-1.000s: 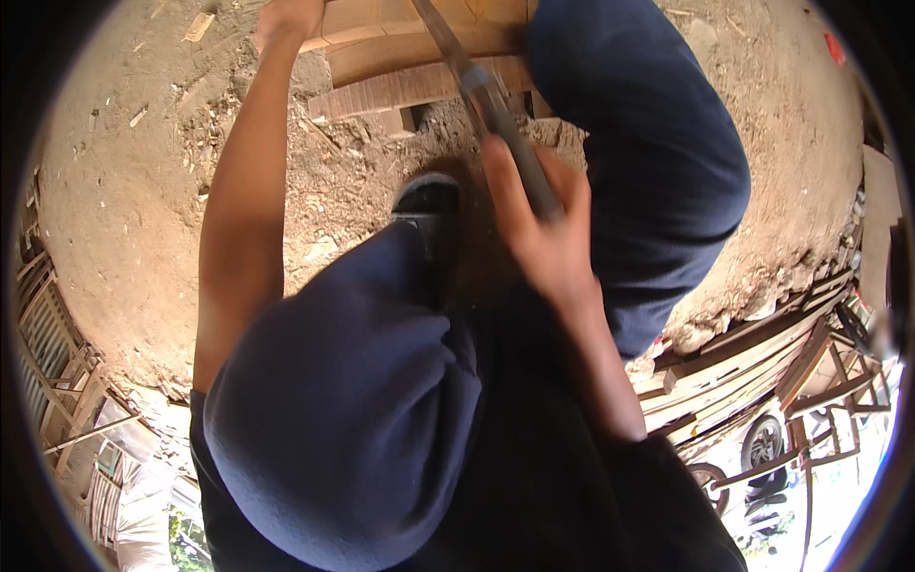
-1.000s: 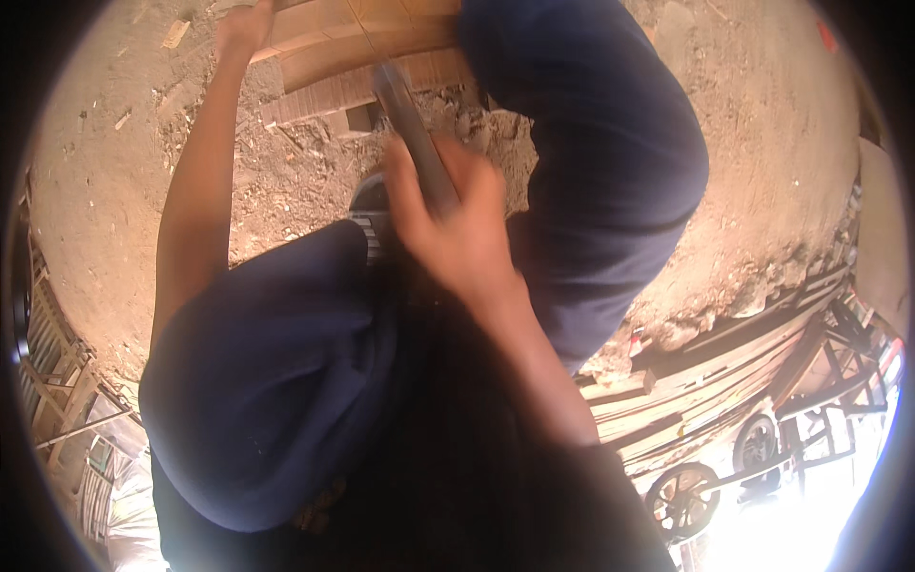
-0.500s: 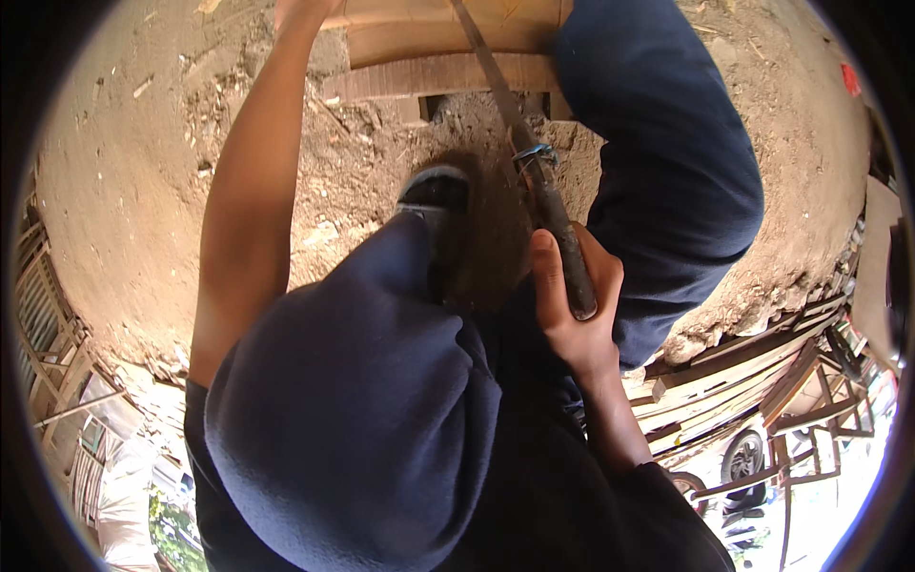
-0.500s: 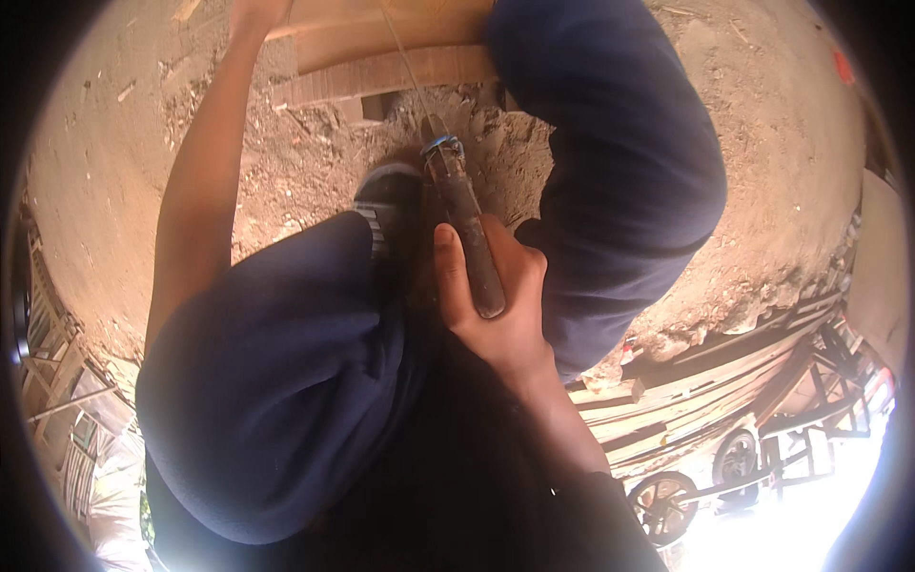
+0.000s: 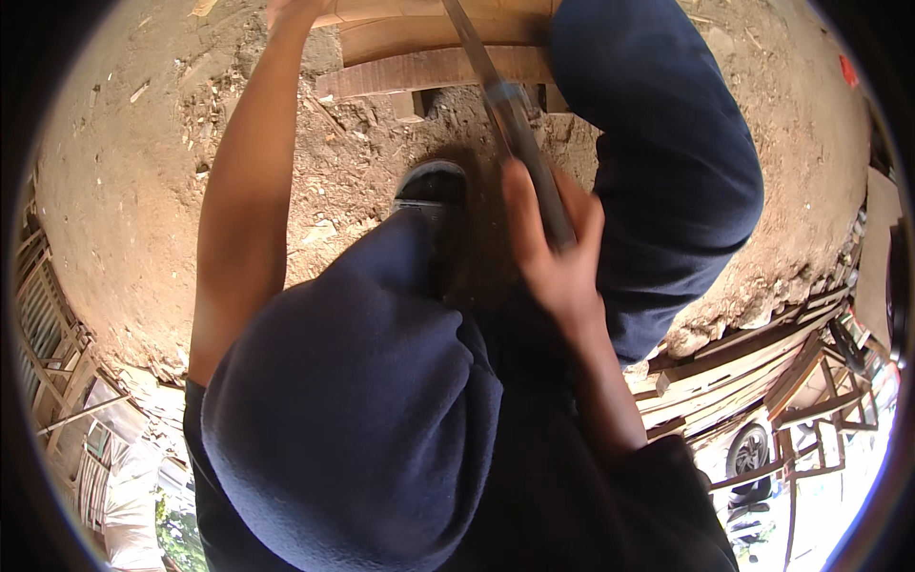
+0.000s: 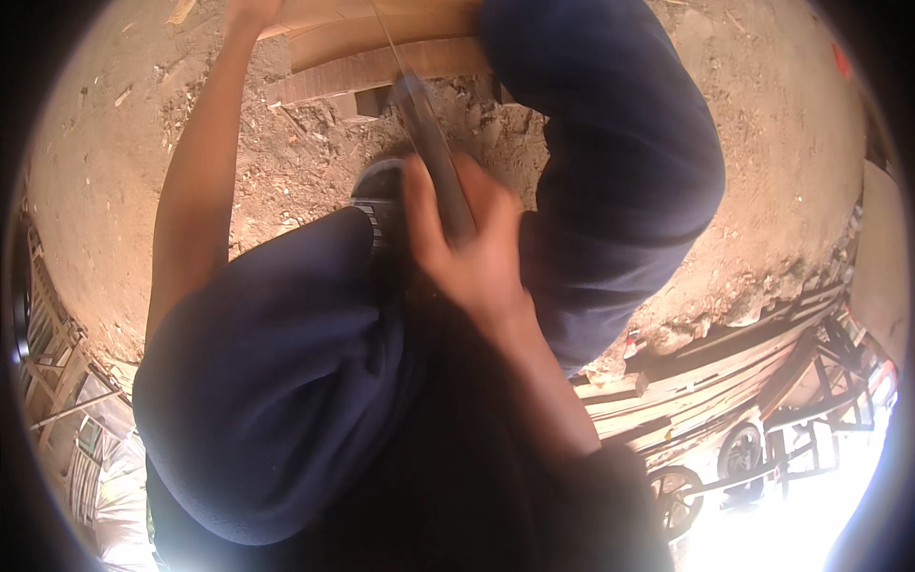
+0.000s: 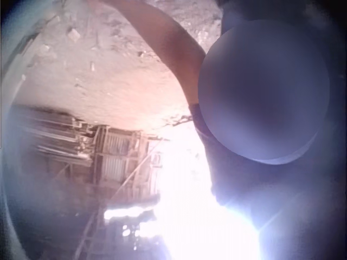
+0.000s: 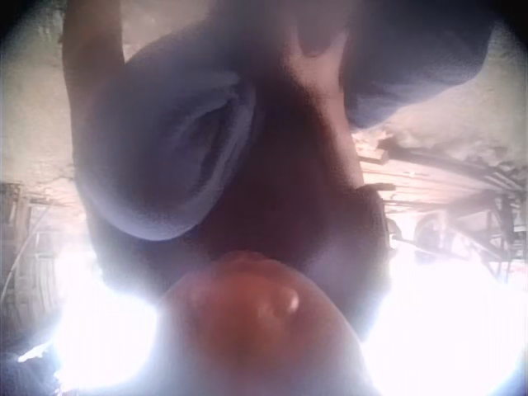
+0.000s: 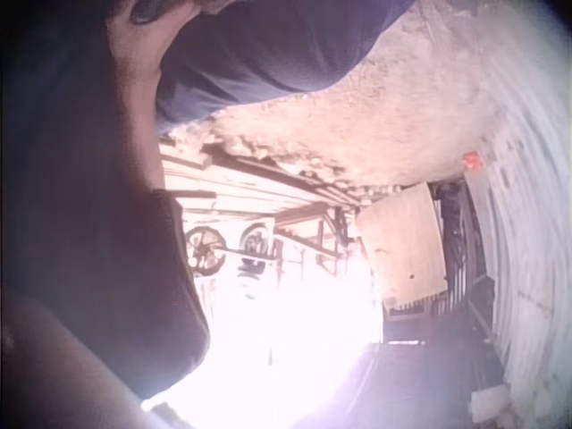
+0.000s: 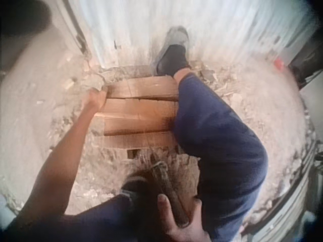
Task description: The person sits on the ground and uses a chisel to carve a pattern into a piece of wood. The person holds the wood steady with one hand and strikes the chisel with the other to create grooves.
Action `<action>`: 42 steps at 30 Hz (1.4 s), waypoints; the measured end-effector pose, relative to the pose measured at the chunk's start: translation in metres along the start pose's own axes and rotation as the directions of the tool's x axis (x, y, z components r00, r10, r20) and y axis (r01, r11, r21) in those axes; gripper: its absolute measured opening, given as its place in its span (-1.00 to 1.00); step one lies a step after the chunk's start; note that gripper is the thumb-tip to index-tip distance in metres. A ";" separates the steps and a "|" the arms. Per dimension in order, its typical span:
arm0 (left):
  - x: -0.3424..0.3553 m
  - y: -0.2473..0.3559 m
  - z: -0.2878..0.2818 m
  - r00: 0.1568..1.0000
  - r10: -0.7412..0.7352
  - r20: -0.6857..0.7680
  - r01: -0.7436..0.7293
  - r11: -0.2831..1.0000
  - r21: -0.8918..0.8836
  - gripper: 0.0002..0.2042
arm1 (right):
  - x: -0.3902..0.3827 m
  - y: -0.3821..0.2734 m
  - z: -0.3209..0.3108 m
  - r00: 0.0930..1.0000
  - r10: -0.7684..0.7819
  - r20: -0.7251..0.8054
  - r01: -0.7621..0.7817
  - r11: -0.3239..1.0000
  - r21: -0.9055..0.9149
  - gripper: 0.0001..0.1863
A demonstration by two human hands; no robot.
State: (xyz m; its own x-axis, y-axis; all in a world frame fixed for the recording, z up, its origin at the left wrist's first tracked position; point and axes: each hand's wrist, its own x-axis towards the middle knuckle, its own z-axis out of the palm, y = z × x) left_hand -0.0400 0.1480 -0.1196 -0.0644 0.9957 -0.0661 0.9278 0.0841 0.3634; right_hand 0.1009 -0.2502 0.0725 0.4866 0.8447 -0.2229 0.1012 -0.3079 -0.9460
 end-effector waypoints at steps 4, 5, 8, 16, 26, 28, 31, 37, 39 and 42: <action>-0.030 0.033 -0.035 0.988 0.012 0.154 -0.019 0.999 0.043 -0.19 | 0.063 -0.018 0.022 0.999 0.043 0.014 -0.042 0.996 -0.076 -0.74; -0.029 0.028 -0.034 0.989 0.018 0.144 -0.025 0.998 0.052 -0.20 | 0.052 -0.011 0.022 1.000 0.027 0.008 -0.027 0.999 -0.044 -0.74; -0.015 0.020 -0.030 0.996 0.028 0.083 -0.032 0.998 0.048 -0.20 | 0.006 0.000 0.000 0.999 -0.050 -0.005 0.050 0.999 -0.015 -0.76; -0.015 0.016 -0.021 0.996 0.038 0.082 -0.039 0.999 0.015 -0.21 | 0.049 -0.012 0.014 0.997 0.045 0.055 -0.045 0.999 -0.011 -0.70; -0.024 0.031 -0.030 0.995 0.026 0.101 -0.027 1.000 0.015 -0.20 | 0.047 -0.009 0.011 0.997 0.072 0.024 -0.072 0.997 -0.015 -0.74; -0.025 0.020 -0.026 0.996 0.012 0.088 -0.014 1.000 0.024 -0.21 | 0.057 -0.014 0.017 0.995 0.087 0.042 -0.086 0.996 -0.027 -0.74; 0.001 -0.003 -0.014 0.997 0.067 0.045 -0.069 0.996 0.061 -0.20 | 0.031 -0.007 0.012 0.999 -0.017 0.047 0.016 1.000 0.012 -0.74; -0.040 0.041 -0.043 0.996 -0.026 0.084 0.026 1.000 0.002 -0.20 | 0.019 -0.022 -0.004 0.997 0.075 0.014 -0.074 0.997 -0.021 -0.71; -0.029 0.033 -0.036 0.994 -0.014 0.112 0.013 1.000 0.010 -0.20 | 0.056 -0.021 0.012 0.994 0.100 0.038 -0.100 0.995 0.004 -0.69; -0.022 0.018 -0.024 0.992 0.020 0.123 -0.022 1.000 0.015 -0.20 | 0.051 -0.024 0.008 0.992 0.118 0.051 -0.122 0.990 0.074 -0.67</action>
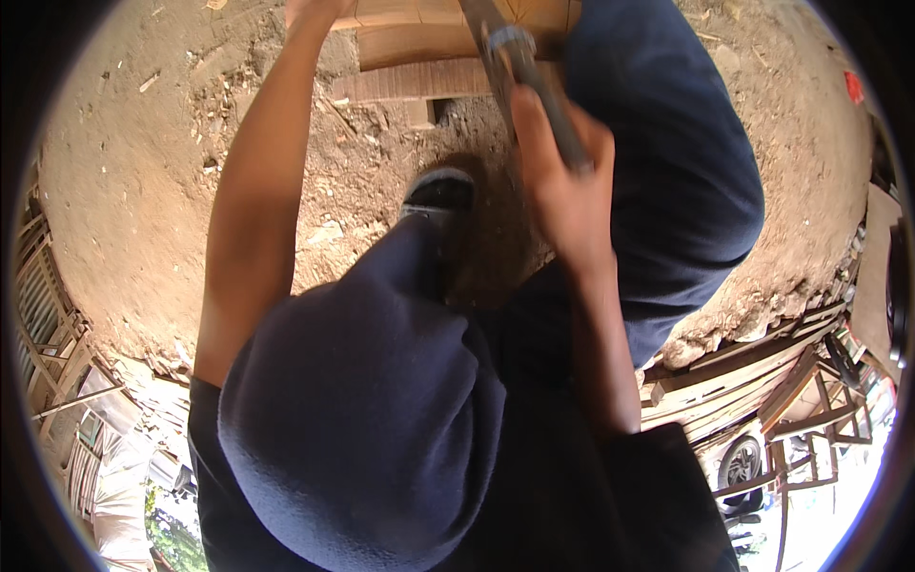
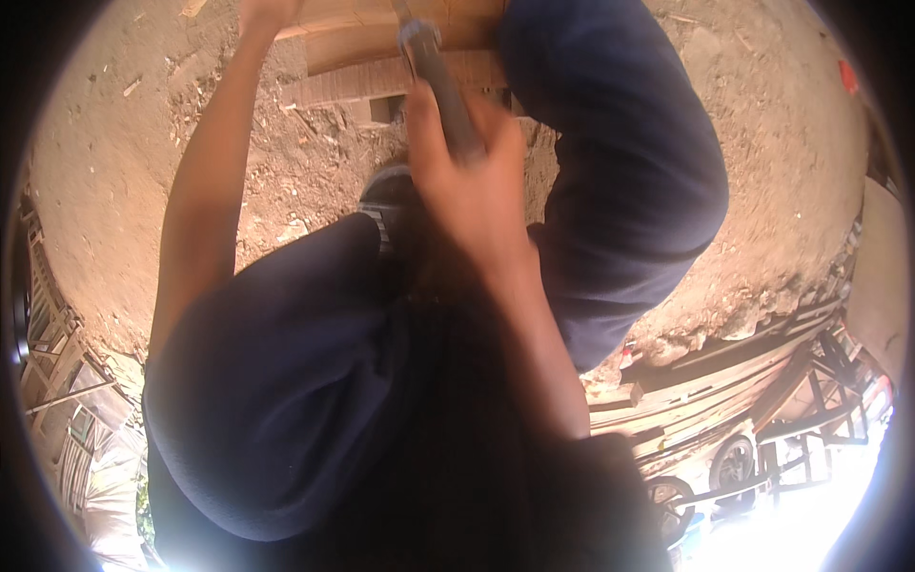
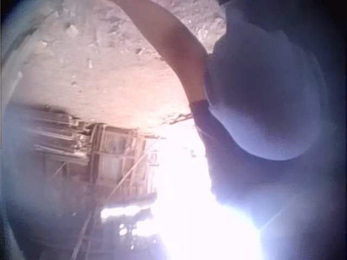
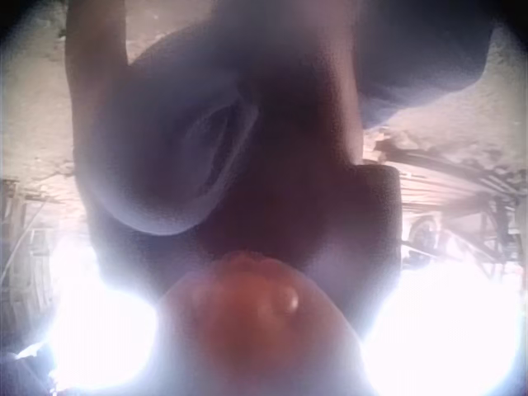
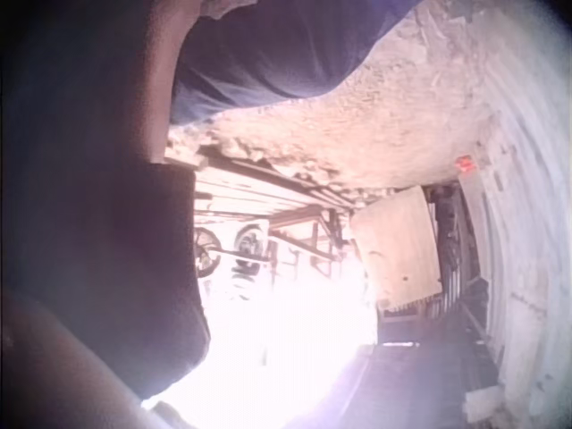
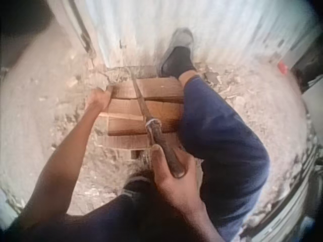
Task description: The person sits on the ground and uses a chisel to carve a pattern into a piece of wood. The person holds the wood steady with one hand and strikes the chisel with the other to create grooves.
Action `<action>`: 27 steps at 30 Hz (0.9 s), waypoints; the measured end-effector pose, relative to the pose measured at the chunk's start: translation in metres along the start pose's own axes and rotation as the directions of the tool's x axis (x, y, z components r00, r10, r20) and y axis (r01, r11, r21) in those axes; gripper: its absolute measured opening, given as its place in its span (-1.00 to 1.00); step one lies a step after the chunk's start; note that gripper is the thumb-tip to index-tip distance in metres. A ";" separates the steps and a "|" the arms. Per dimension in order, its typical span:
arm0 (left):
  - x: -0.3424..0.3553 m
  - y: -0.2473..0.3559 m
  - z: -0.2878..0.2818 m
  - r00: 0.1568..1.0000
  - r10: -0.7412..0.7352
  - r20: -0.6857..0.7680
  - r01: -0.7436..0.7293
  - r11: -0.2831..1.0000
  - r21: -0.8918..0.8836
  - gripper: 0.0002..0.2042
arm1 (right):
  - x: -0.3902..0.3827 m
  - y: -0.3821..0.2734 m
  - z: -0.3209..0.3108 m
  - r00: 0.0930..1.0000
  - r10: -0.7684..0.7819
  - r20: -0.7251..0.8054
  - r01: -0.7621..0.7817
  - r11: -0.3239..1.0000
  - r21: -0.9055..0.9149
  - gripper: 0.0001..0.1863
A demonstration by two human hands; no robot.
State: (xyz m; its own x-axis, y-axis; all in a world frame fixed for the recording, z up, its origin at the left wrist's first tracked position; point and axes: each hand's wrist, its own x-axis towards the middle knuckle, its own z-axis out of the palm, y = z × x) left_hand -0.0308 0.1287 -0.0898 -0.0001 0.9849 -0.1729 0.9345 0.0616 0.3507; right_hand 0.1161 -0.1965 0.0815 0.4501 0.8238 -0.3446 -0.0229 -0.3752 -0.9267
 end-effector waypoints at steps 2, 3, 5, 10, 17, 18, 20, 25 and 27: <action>0.008 0.001 -0.003 0.999 0.005 -0.046 -0.006 1.000 -0.021 -0.20 | -0.038 0.008 -0.014 0.996 -0.086 -0.005 0.085 0.991 -0.107 -0.68; 0.000 0.002 0.001 0.999 0.000 -0.052 -0.002 0.999 -0.033 -0.21 | -0.054 0.014 -0.020 0.996 -0.093 -0.014 0.090 0.985 -0.149 -0.68; -0.010 0.007 0.002 0.999 -0.007 -0.048 0.006 1.000 -0.021 -0.21 | -0.053 0.011 -0.022 0.995 -0.097 -0.024 0.093 0.985 -0.143 -0.67; -0.005 0.011 -0.007 1.000 -0.001 -0.018 0.002 0.999 0.038 -0.21 | 0.012 -0.005 0.005 0.999 -0.025 -0.034 0.024 0.999 -0.035 -0.66; -0.012 0.011 -0.004 0.999 -0.030 -0.011 0.031 0.999 0.037 -0.18 | -0.063 0.022 -0.020 0.995 -0.095 -0.010 0.093 0.986 -0.141 -0.79; -0.006 0.010 0.002 0.999 -0.028 -0.023 0.029 0.999 0.027 -0.17 | -0.060 0.015 -0.020 0.996 -0.083 -0.017 0.081 0.991 -0.105 -0.78; -0.002 0.004 0.006 0.998 -0.049 -0.031 0.048 0.999 -0.011 -0.15 | -0.034 0.001 -0.010 0.999 -0.038 -0.012 0.038 0.999 -0.024 -0.74; -0.002 0.005 -0.005 0.998 -0.067 0.012 0.066 0.998 0.012 -0.15 | -0.008 0.016 0.006 0.999 -0.039 -0.026 0.037 0.997 -0.074 -0.74; 0.014 -0.013 0.010 0.997 -0.052 -0.061 0.050 0.998 -0.031 -0.16 | -0.038 0.021 -0.006 0.986 -0.167 -0.006 0.165 0.981 -0.104 -0.76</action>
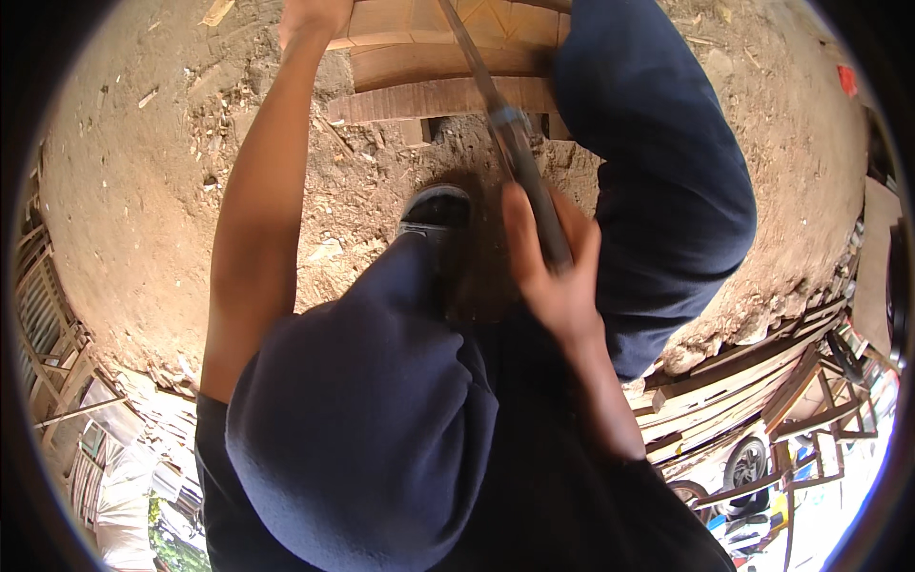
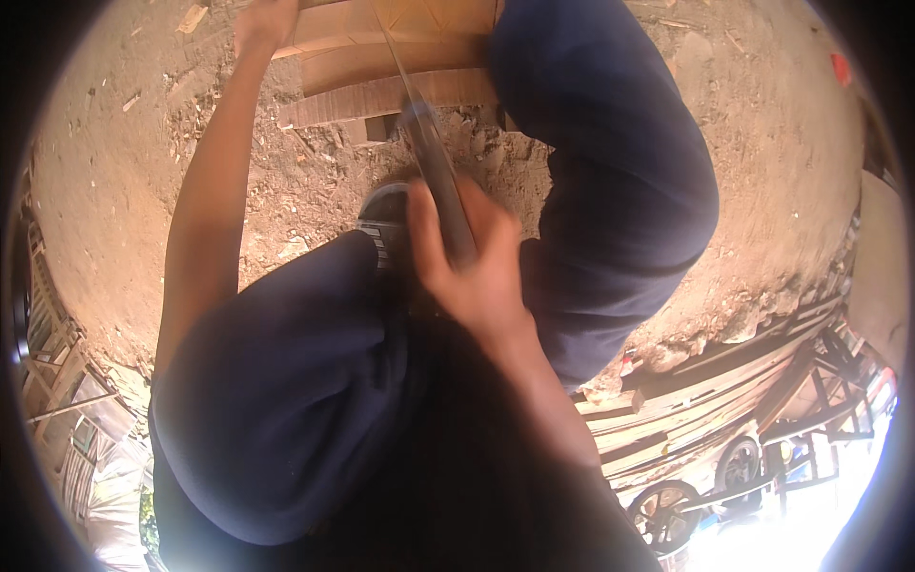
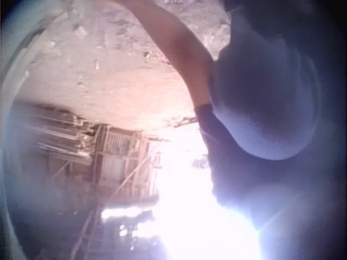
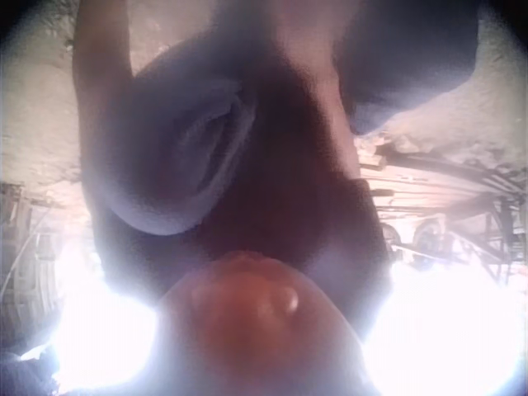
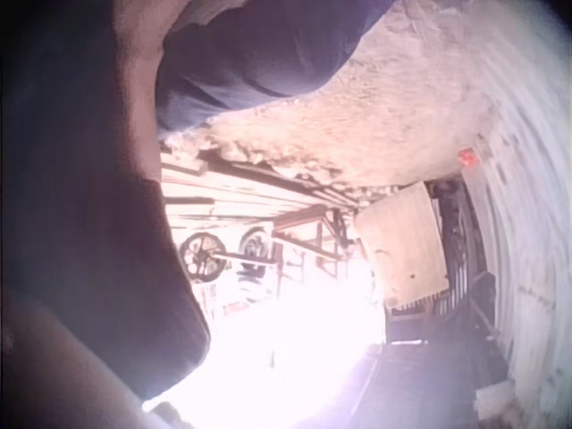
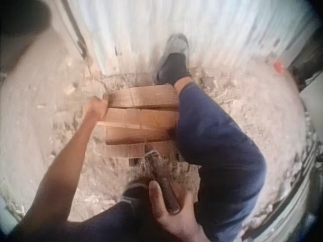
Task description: The person sits on the ground and uses a chisel to carve a pattern into a piece of wood. The person holds the wood steady with one hand and strikes the chisel with the other to create grooves.
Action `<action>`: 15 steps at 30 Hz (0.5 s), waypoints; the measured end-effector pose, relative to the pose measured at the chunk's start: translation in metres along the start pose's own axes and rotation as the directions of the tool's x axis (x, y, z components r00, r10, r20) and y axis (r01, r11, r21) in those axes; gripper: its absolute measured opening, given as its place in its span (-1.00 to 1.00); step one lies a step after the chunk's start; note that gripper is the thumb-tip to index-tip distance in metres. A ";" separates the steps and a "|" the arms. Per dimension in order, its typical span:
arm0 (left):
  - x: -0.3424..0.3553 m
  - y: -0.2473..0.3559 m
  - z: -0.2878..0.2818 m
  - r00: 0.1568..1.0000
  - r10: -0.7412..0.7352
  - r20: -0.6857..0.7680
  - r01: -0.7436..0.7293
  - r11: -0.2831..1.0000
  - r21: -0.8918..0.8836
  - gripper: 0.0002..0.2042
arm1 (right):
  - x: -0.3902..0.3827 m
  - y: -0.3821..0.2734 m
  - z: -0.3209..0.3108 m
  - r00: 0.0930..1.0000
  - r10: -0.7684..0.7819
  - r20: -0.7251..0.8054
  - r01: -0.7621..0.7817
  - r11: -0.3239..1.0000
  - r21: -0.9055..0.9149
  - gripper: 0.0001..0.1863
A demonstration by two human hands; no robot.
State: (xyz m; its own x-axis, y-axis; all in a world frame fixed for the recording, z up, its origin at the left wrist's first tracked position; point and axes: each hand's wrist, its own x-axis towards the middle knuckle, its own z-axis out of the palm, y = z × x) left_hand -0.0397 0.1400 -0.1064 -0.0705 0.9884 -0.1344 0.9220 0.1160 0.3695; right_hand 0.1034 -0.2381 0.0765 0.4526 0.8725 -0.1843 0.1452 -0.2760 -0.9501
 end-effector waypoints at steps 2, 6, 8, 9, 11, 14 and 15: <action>-0.007 0.000 0.004 1.000 0.000 0.015 0.000 1.000 0.013 -0.18 | -0.020 -0.013 -0.020 0.992 0.125 0.015 -0.124 0.991 -0.053 -0.78; -0.028 0.033 -0.019 0.998 0.009 0.068 -0.014 0.998 0.065 -0.20 | 0.030 -0.018 -0.003 0.992 0.126 -0.004 -0.126 0.992 0.026 -0.76; -0.026 0.023 -0.023 0.998 0.010 0.060 -0.015 0.996 0.087 -0.21 | 0.063 -0.013 0.014 0.991 0.134 0.004 -0.134 0.988 -0.074 -0.76; -0.024 0.018 -0.023 0.997 0.007 0.073 -0.014 0.995 0.098 -0.22 | 0.057 -0.013 0.016 0.990 0.142 0.014 -0.142 0.989 -0.047 -0.75; -0.020 0.018 -0.028 0.998 0.003 0.069 -0.010 0.994 0.111 -0.22 | 0.037 -0.011 0.008 0.991 0.131 0.036 -0.132 0.991 0.019 -0.74; -0.034 0.026 -0.026 0.998 -0.001 0.056 -0.005 0.995 0.104 -0.22 | -0.013 -0.017 -0.016 0.994 0.109 -0.001 -0.109 0.994 -0.019 -0.74; -0.037 0.032 -0.025 0.999 0.013 0.038 -0.017 0.993 0.113 -0.22 | -0.012 -0.017 -0.014 0.994 0.108 -0.007 -0.109 0.994 -0.015 -0.73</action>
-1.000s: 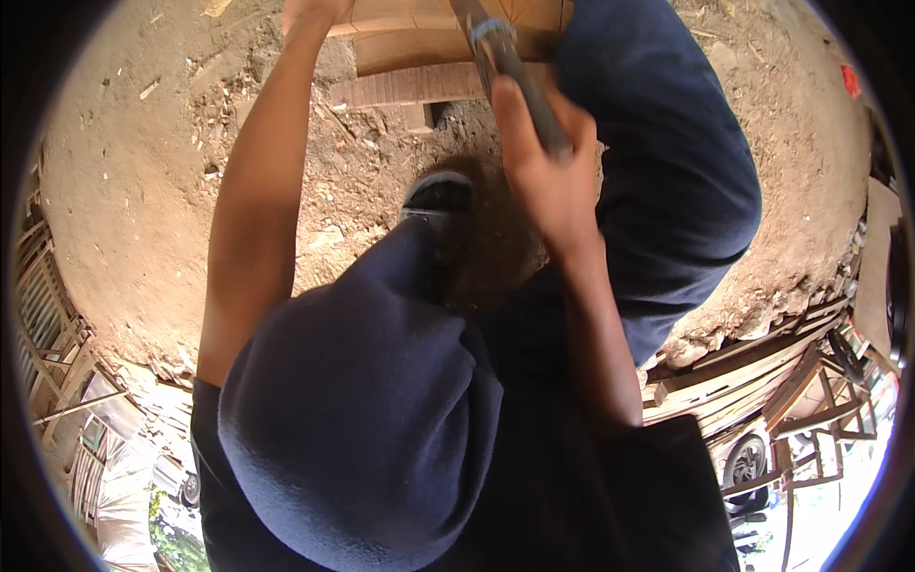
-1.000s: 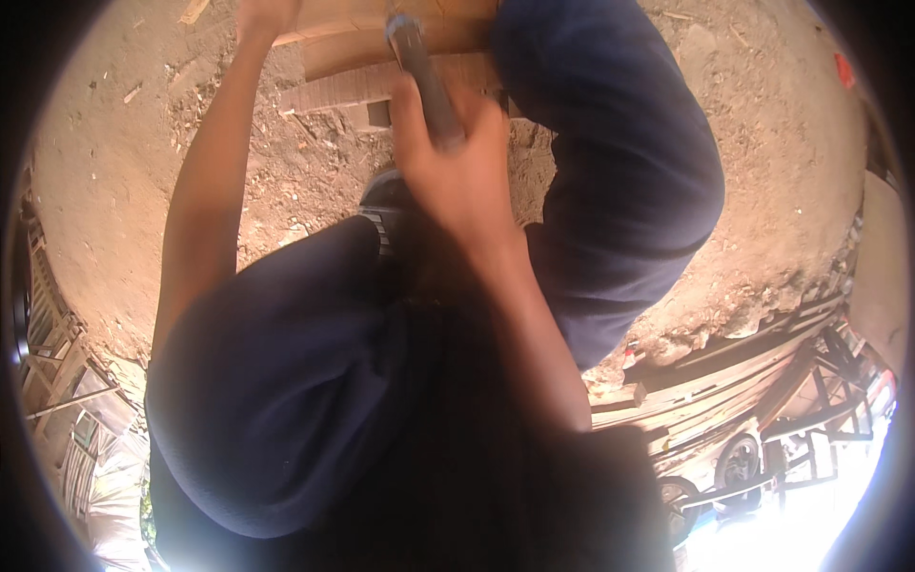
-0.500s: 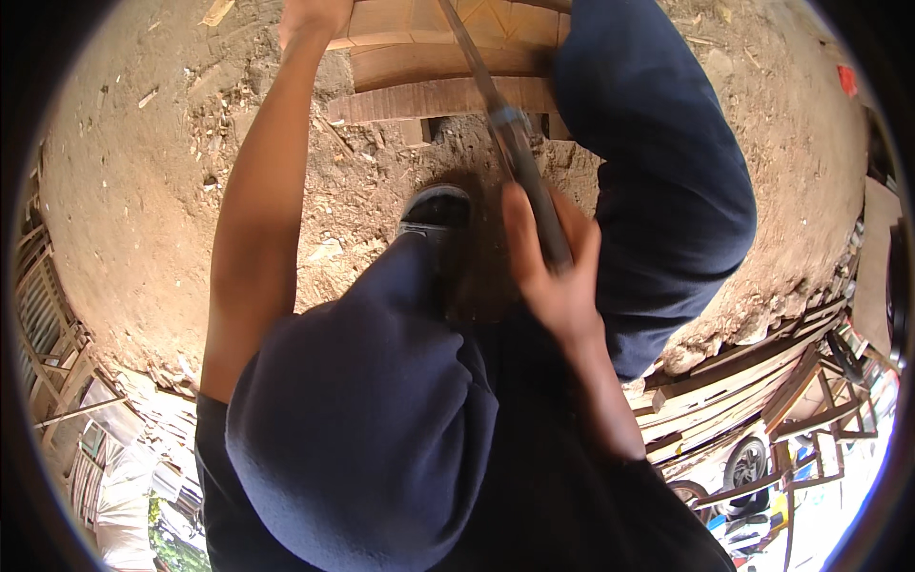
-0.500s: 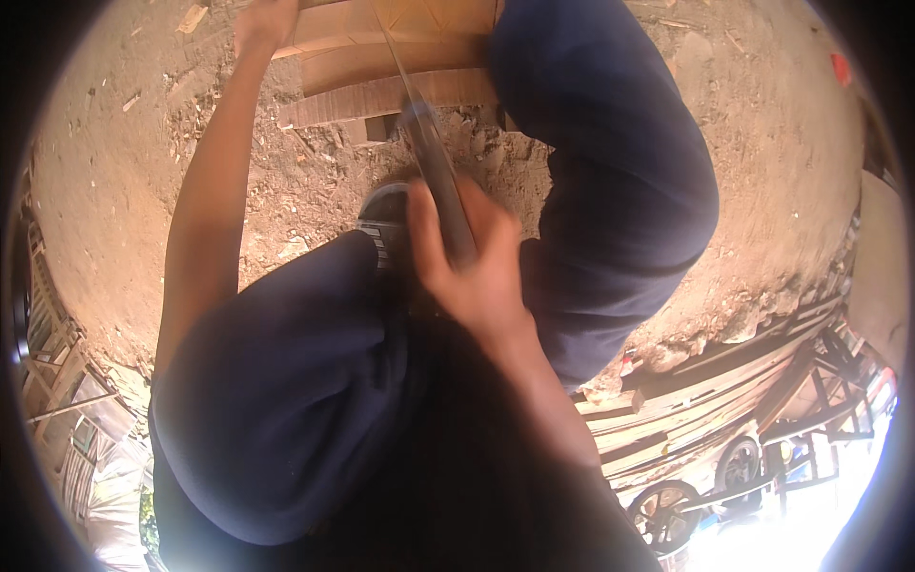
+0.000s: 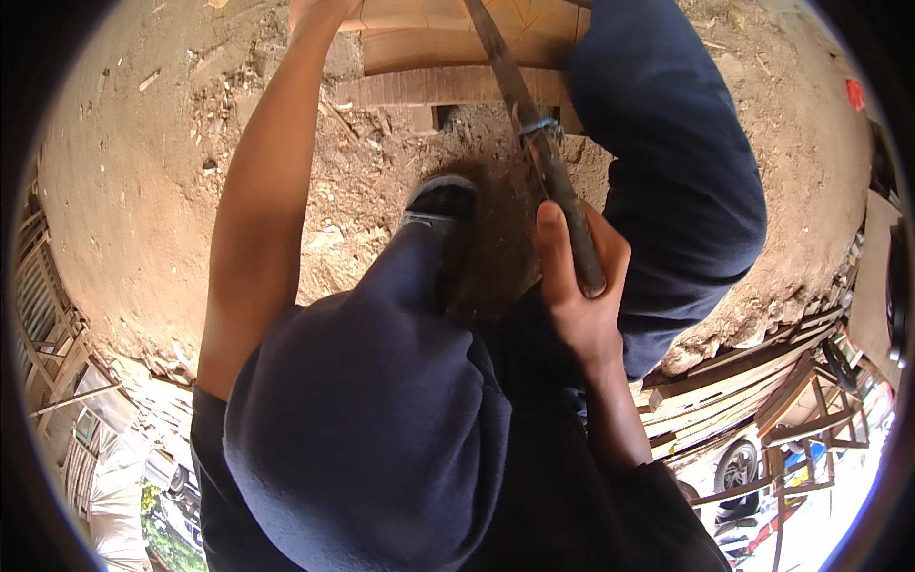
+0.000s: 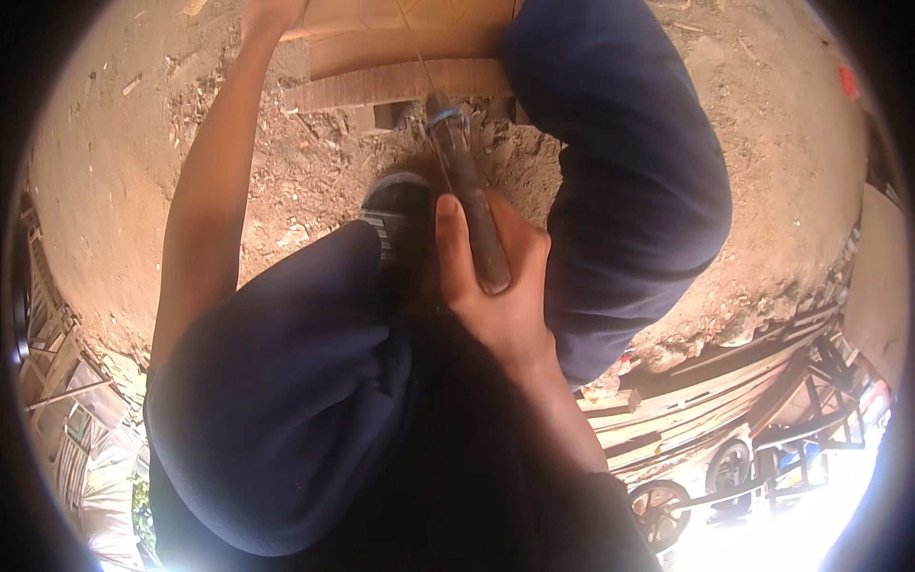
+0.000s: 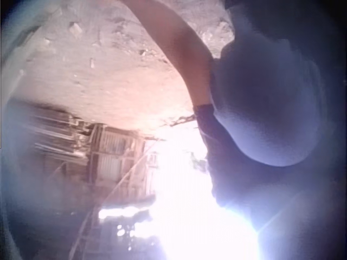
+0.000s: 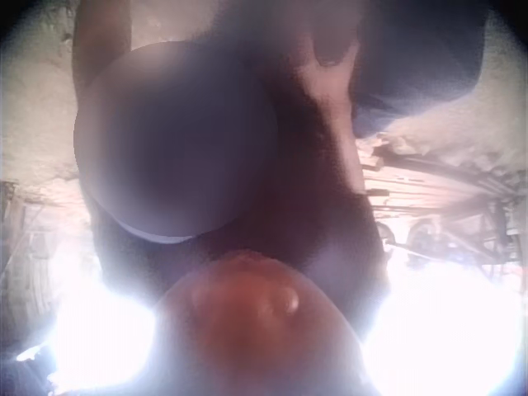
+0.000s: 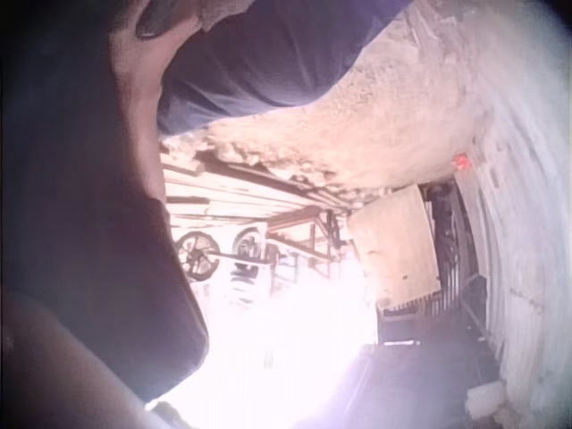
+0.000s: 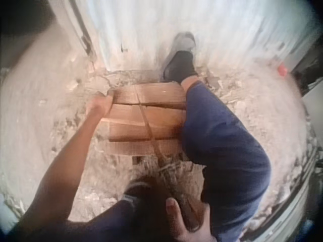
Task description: The person sits on the ground and uses a chisel to carve a pattern into a piece of wood. The person holds the wood steady with one hand and strikes the chisel with the other to create grooves.
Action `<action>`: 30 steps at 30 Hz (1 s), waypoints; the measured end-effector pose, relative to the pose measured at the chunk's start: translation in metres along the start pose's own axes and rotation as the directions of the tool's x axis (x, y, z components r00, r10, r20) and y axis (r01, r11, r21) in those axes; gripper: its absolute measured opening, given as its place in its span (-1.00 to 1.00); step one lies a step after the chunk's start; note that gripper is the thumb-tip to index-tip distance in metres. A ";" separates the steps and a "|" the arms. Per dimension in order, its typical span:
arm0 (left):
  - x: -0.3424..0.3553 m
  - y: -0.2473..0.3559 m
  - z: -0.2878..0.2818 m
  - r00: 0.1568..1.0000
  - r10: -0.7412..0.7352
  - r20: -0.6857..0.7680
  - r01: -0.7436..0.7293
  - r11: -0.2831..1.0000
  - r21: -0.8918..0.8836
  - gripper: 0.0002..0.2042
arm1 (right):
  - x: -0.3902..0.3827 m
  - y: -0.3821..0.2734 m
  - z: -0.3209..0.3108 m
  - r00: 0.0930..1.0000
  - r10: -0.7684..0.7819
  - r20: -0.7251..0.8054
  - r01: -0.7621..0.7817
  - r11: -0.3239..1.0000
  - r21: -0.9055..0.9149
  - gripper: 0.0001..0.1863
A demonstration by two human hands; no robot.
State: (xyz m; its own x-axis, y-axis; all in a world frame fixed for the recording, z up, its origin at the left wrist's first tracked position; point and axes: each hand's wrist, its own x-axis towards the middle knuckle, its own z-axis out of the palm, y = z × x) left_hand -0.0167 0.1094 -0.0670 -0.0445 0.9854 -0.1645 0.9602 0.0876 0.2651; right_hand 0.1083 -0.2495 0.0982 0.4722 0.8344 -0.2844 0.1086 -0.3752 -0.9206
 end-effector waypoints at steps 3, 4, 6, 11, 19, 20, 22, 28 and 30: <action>-0.002 0.005 -0.006 1.000 0.016 0.005 -0.016 1.000 -0.019 -0.22 | 0.035 -0.004 0.013 1.000 0.016 -0.002 -0.016 1.000 0.018 -0.73; -0.001 0.004 -0.009 1.000 0.015 0.017 -0.014 0.999 -0.038 -0.22 | 0.059 -0.004 0.022 0.999 0.044 0.011 -0.045 0.999 0.020 -0.72; 0.001 -0.004 -0.007 1.000 0.003 0.007 -0.003 0.999 -0.032 -0.22 | 0.065 -0.002 0.029 0.997 0.074 0.030 -0.075 0.996 0.051 -0.72; 0.017 -0.012 0.013 1.000 0.010 -0.011 -0.010 1.000 -0.026 -0.23 | 0.005 0.024 0.007 0.999 -0.047 -0.025 0.047 0.999 0.014 -0.70; 0.006 -0.008 -0.001 1.000 -0.005 0.004 0.005 0.998 -0.061 -0.25 | 0.059 0.008 0.030 0.999 0.029 0.020 -0.030 0.999 0.027 -0.71; 0.008 -0.007 -0.001 1.000 0.003 0.001 -0.003 0.998 -0.058 -0.25 | 0.056 0.017 0.029 1.000 -0.015 0.022 0.015 1.000 -0.001 -0.71; 0.008 -0.010 0.002 1.000 0.007 -0.001 -0.007 0.998 -0.056 -0.25 | 0.021 0.020 0.017 0.999 -0.050 -0.007 0.051 0.998 0.034 -0.74; 0.004 -0.003 -0.001 1.000 0.009 -0.011 -0.010 0.992 -0.129 -0.24 | 0.043 0.009 0.019 0.999 0.041 0.035 -0.042 0.999 0.028 -0.75; 0.010 -0.006 0.003 1.000 0.002 0.000 -0.002 0.993 -0.118 -0.23 | 0.050 0.005 0.025 0.996 0.074 0.050 -0.075 0.997 0.016 -0.75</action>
State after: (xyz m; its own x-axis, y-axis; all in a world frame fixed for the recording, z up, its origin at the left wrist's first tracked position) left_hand -0.0216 0.1180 -0.0733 -0.0429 0.9856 -0.1638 0.9209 0.1025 0.3760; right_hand 0.1112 -0.1996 0.0725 0.4342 0.8238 -0.3646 0.0587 -0.4297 -0.9010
